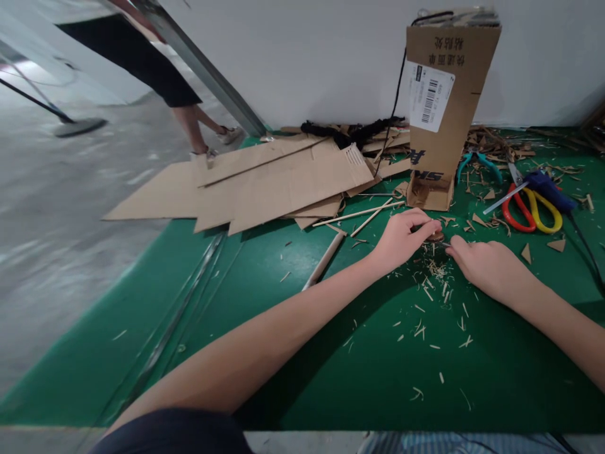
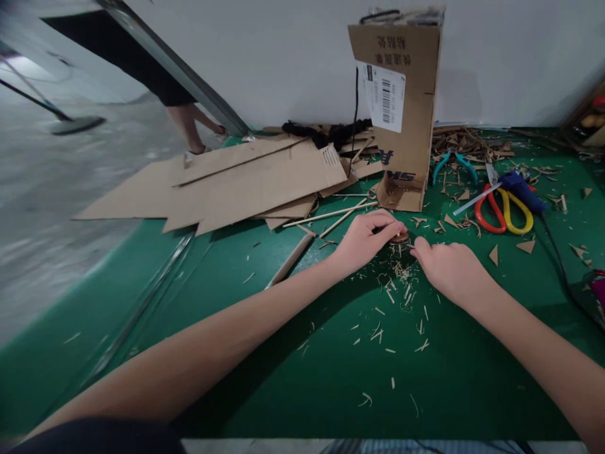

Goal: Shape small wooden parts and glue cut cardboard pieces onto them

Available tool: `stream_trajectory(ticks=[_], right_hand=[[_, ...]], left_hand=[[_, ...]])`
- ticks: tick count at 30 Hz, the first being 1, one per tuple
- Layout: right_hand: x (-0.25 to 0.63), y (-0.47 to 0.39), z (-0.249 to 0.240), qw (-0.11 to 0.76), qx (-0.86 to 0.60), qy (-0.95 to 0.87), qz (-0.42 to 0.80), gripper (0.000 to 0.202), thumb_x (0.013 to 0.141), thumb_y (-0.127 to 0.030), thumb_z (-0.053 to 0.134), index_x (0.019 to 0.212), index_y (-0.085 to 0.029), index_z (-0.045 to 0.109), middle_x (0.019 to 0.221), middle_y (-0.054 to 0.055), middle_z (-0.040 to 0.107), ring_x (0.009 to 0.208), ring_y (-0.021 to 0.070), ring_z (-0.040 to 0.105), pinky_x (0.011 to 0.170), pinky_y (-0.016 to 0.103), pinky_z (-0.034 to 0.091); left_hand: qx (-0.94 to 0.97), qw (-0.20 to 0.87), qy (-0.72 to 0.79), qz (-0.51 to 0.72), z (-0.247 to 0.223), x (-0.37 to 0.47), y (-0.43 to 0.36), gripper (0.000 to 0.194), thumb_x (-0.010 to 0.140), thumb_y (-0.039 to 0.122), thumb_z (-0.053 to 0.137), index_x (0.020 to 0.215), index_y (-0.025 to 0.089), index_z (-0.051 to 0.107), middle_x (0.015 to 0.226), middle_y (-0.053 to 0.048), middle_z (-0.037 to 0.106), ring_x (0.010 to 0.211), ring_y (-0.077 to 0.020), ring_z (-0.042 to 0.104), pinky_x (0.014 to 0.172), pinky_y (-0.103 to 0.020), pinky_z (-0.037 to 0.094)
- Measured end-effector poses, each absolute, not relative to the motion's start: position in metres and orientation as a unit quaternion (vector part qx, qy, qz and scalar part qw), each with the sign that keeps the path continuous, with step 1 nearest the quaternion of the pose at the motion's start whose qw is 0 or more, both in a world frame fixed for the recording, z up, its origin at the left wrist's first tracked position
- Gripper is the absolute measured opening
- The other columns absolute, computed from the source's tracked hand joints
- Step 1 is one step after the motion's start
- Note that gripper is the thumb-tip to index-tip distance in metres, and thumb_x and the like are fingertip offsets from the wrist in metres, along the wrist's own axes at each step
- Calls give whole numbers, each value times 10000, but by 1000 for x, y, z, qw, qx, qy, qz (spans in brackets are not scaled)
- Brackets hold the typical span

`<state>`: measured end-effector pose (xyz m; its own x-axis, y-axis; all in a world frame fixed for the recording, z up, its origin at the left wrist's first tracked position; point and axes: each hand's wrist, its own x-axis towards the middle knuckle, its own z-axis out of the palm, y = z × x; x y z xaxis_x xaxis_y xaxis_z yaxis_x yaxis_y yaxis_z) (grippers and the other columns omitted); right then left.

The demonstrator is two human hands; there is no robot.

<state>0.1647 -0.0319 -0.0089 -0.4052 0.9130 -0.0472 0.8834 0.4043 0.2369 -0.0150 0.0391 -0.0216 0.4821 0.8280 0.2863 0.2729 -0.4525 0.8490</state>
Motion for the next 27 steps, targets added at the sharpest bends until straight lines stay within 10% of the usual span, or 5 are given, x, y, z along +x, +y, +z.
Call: stream_trajectory(ticks=[27], right_hand=[[164,-32,-14,70,533,836,112,407,1006,-336,178,918,-154,532,526,39,595,432,175,543,449,273,118]], left_hand=[[771,396,340,365,-22,-15,37,262,935,267,487,839,156,704,856,-55,640,797,-147,604,726,-283,489]])
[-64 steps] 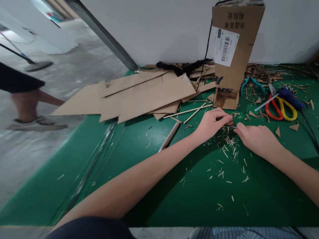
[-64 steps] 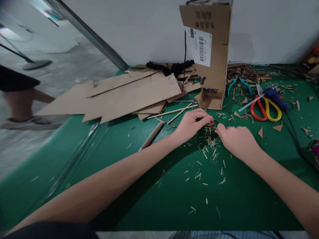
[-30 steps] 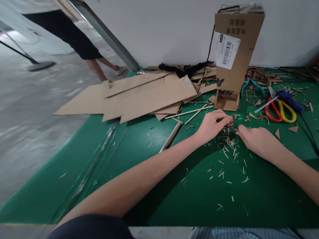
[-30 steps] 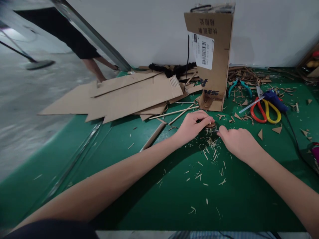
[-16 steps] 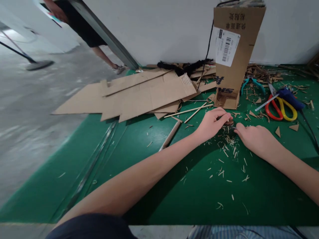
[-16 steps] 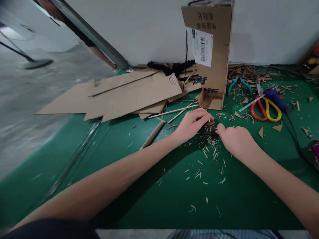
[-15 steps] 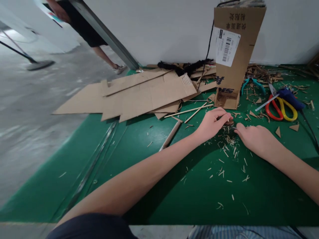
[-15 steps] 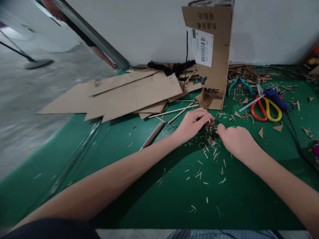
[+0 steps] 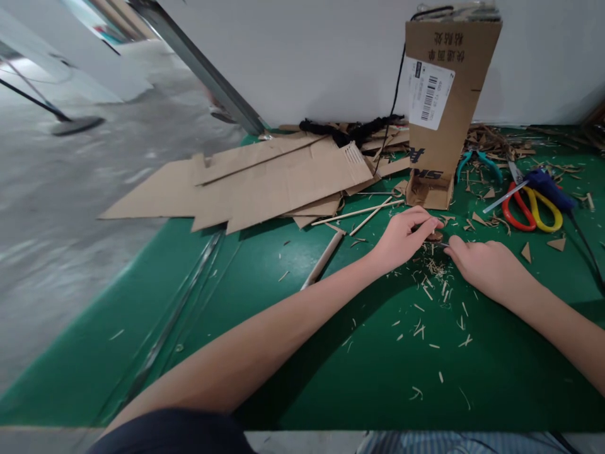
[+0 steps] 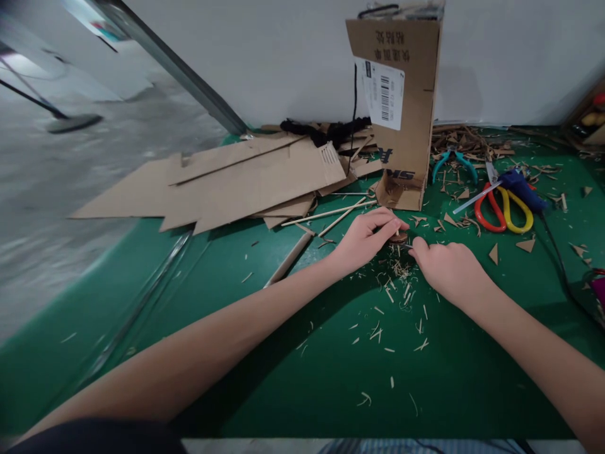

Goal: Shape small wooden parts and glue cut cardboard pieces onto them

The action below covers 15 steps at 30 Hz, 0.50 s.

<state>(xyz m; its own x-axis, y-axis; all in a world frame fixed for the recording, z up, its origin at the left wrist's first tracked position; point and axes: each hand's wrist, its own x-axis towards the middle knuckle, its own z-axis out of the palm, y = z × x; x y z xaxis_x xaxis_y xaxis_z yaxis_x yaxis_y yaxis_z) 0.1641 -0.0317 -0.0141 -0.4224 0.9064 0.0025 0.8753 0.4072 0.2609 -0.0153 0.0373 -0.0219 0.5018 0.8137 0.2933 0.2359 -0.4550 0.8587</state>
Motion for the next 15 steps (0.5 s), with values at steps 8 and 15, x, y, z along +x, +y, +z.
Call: stream_trajectory(ticks=[8,15], right_hand=[[161,-32,-14,74,542,830,112,383,1006,-327,204,954,-153,541,540,41,613,418,172,537,430,274,159],[163,-31,-15,75,515,847,108,380,1005,-332,210,941,-156,541,530,36,606,418,166,530,434,271,151]], left_hand=[[776,386,343,363,-21,-15,37,263,934,257,488,820,164,706,837,-51,646,789,-150,603,722,-284,490],[775,397,341,355,-20,-16,37,260,934,265,488,850,159,709,864,-60,656,826,-157,606,734,-287,489]])
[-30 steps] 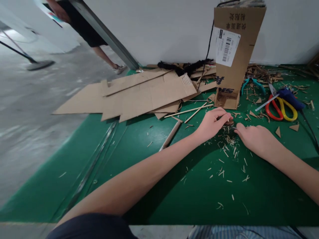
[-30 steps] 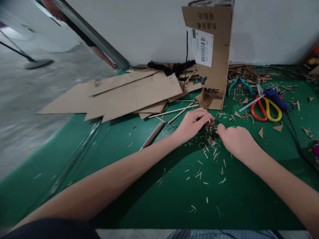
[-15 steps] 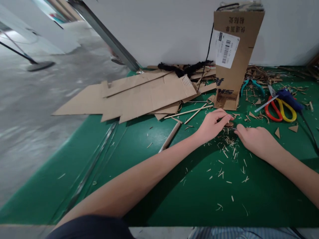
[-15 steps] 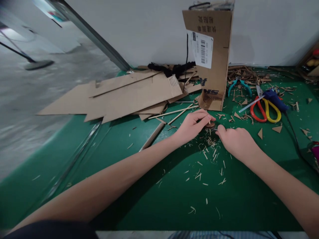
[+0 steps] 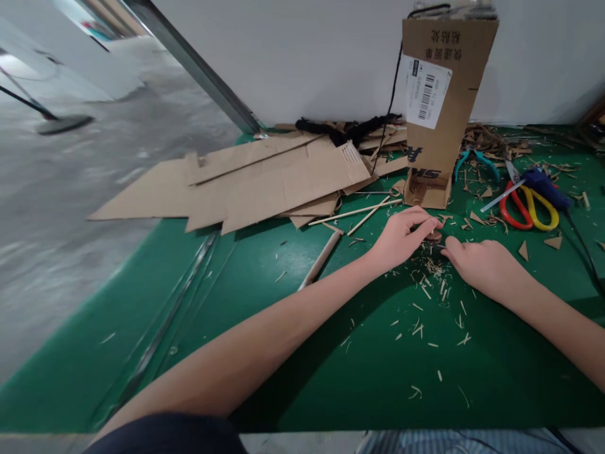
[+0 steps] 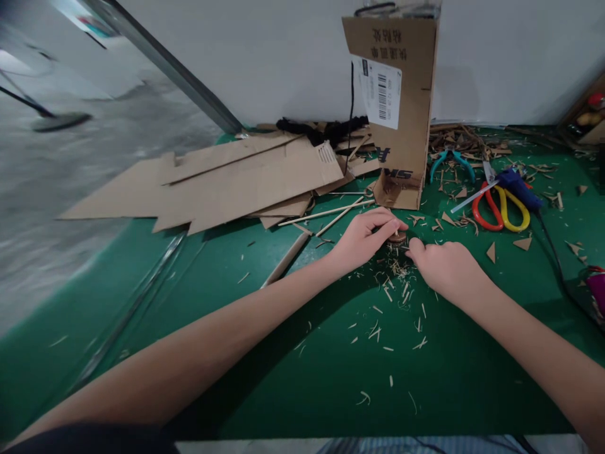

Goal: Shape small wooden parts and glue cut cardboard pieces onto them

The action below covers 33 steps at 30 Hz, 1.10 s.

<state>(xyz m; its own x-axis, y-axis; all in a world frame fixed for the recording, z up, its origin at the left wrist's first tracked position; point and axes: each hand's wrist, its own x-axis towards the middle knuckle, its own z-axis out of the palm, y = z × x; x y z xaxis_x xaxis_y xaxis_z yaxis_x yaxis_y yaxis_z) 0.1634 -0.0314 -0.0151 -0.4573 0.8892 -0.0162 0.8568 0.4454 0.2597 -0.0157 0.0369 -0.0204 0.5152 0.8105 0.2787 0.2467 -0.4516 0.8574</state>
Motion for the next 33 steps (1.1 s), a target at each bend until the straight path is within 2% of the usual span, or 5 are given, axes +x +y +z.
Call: stream_trajectory(ticks=[6,10,15,26,33], right_hand=[[161,-34,-13,70,550,822,130,380,1006,-326,208,927,-155,538,524,32,595,407,159,523,432,274,135],[163,-31,-13,79,511,849,109,352,1002,-321,241,912,-155,537,508,33,589,412,151,519,442,269,137],[163,-32,-14,65,531,837,114,420,1008,-332,165,906,-149,529,524,43,592,402,140,492,452,269,137],[164,-32,-14,58,529,839,114,415,1007,-337,174,917,-151,534,556,43,605,428,153,532,446,274,125],[163,-29,-10,88,516,848,87,363,1001,-329,227,945,-151,538,539,48,611,436,159,544,457,257,145]], left_hand=[[780,395,335,353,-22,-16,38,266,944,256,468,856,162,701,878,-59,645,818,-149,602,729,-284,487],[781,392,327,360,-23,-16,39,276,949,257,456,859,154,696,889,-66,643,828,-152,603,749,-293,488],[782,395,325,356,-22,-15,38,276,948,263,454,870,157,695,903,-71,647,838,-160,606,766,-307,492],[785,392,323,355,-22,-16,38,282,952,258,439,858,160,686,915,-75,638,842,-161,601,754,-302,489],[788,386,325,355,-21,-16,39,293,953,249,438,821,149,680,908,-73,634,844,-160,602,764,-298,480]])
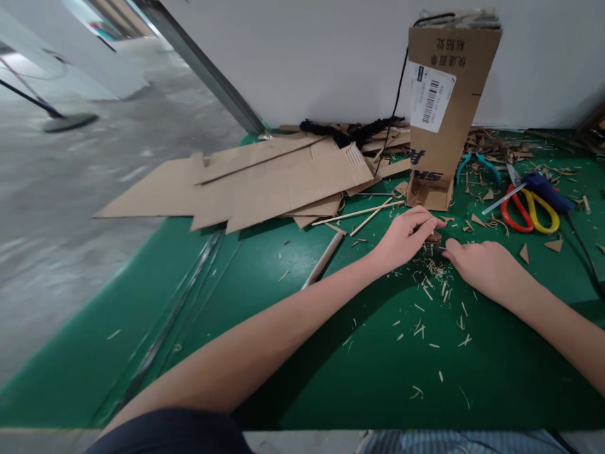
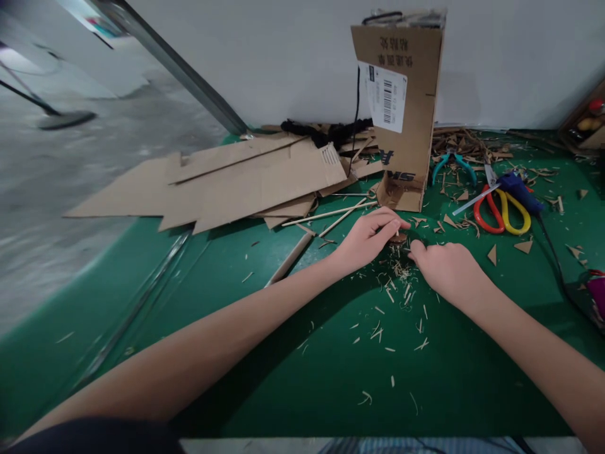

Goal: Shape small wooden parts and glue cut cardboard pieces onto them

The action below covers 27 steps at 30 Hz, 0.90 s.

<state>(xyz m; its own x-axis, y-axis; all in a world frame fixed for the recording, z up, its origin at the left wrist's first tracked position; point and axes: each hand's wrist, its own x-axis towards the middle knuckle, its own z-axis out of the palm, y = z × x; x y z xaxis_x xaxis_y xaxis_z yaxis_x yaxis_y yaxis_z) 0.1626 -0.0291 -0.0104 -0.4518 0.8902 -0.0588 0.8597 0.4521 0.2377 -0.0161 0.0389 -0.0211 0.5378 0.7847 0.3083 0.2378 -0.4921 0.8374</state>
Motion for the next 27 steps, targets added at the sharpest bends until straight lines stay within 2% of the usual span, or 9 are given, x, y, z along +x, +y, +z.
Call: stream_trajectory(ticks=[7,14,27], right_hand=[[163,-33,-12,53,526,842,113,428,1006,-323,176,911,-142,552,550,52,605,421,149,521,451,279,141],[163,-29,-8,87,500,857,91,392,998,-344,227,929,-155,563,538,45,610,432,164,538,450,272,145],[163,-32,-12,56,542,831,115,437,999,-364,192,907,-150,562,594,62,641,432,157,537,456,279,124]], left_hand=[[789,384,323,355,-22,-16,39,285,956,255,436,850,158,682,919,-75,635,845,-161,604,766,-303,488],[787,384,320,361,-23,-16,39,280,951,241,438,844,163,685,911,-68,640,851,-164,605,768,-313,498],[779,402,331,351,-20,-16,36,283,954,251,427,872,165,684,946,-75,629,839,-159,601,732,-298,503]])
